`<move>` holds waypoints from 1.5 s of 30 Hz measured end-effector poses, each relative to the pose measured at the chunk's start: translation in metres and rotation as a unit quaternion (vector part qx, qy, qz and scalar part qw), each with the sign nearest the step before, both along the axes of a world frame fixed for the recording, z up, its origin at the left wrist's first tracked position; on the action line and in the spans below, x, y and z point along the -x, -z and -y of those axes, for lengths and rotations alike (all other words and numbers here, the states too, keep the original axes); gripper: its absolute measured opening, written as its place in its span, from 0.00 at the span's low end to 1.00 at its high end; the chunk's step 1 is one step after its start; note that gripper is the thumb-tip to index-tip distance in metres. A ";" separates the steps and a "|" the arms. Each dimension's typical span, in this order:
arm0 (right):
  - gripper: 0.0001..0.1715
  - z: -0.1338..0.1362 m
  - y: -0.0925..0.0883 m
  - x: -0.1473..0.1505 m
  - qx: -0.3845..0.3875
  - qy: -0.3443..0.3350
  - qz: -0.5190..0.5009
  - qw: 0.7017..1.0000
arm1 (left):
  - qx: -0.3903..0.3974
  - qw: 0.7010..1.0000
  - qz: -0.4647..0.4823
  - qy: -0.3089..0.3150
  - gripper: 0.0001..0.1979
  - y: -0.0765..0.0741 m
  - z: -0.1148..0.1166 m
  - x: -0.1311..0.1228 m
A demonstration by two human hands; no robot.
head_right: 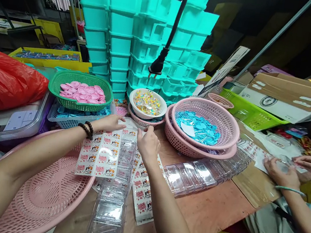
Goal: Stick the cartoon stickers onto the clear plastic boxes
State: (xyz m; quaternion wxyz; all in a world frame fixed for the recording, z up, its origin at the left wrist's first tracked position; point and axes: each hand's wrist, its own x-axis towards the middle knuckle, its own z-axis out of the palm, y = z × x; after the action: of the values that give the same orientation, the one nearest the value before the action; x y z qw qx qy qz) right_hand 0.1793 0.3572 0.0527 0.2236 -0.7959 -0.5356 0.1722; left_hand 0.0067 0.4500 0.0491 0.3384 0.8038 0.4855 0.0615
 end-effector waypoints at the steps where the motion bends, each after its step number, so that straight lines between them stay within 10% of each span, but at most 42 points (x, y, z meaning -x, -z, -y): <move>1: 0.19 0.006 -0.003 0.004 -0.016 -0.019 -0.088 0.996 | -0.013 1.000 0.018 -0.004 0.22 -0.013 0.006 0.000; 5: 0.34 0.031 -0.018 0.026 -0.001 -0.137 -0.502 0.854 | -0.043 0.995 0.084 -0.009 0.22 -0.069 0.041 0.005; 8: 0.35 0.054 -0.035 0.033 -0.056 -0.144 -0.612 0.776 | 0.002 0.989 0.140 -0.045 0.27 -0.100 0.072 0.026; 13: 0.31 0.095 -0.069 0.027 -0.032 -0.170 -0.614 0.770 | 0.179 0.972 0.154 -0.006 0.18 -0.122 0.117 0.065; 18: 0.22 0.119 -0.092 0.033 0.021 -0.220 -0.553 0.804 | 0.160 0.973 0.159 0.037 0.17 -0.130 0.161 0.070; 29: 0.14 0.158 -0.091 0.035 0.215 -0.246 -0.673 0.664 | 0.048 0.939 0.334 0.072 0.04 -0.122 0.214 0.079; 38: 0.22 0.170 -0.096 0.027 0.087 -0.272 -0.537 0.794 | 0.040 0.949 0.309 0.037 0.07 -0.121 0.232 0.071; 42: 0.12 0.183 -0.099 0.030 -0.149 -0.282 -0.349 0.881 | 0.054 0.951 0.305 0.006 0.08 -0.119 0.234 0.068; 45: 0.08 0.195 -0.097 0.036 -0.314 -0.292 -0.151 0.891 | 0.073 0.953 0.295 -0.010 0.09 -0.116 0.235 0.066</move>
State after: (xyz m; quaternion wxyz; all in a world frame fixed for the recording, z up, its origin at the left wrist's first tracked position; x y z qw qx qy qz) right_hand 0.1432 0.1625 0.1500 0.4795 -0.4560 -0.7299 0.1713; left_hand -0.0593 0.2152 0.1647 0.5238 0.7180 0.3748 0.2639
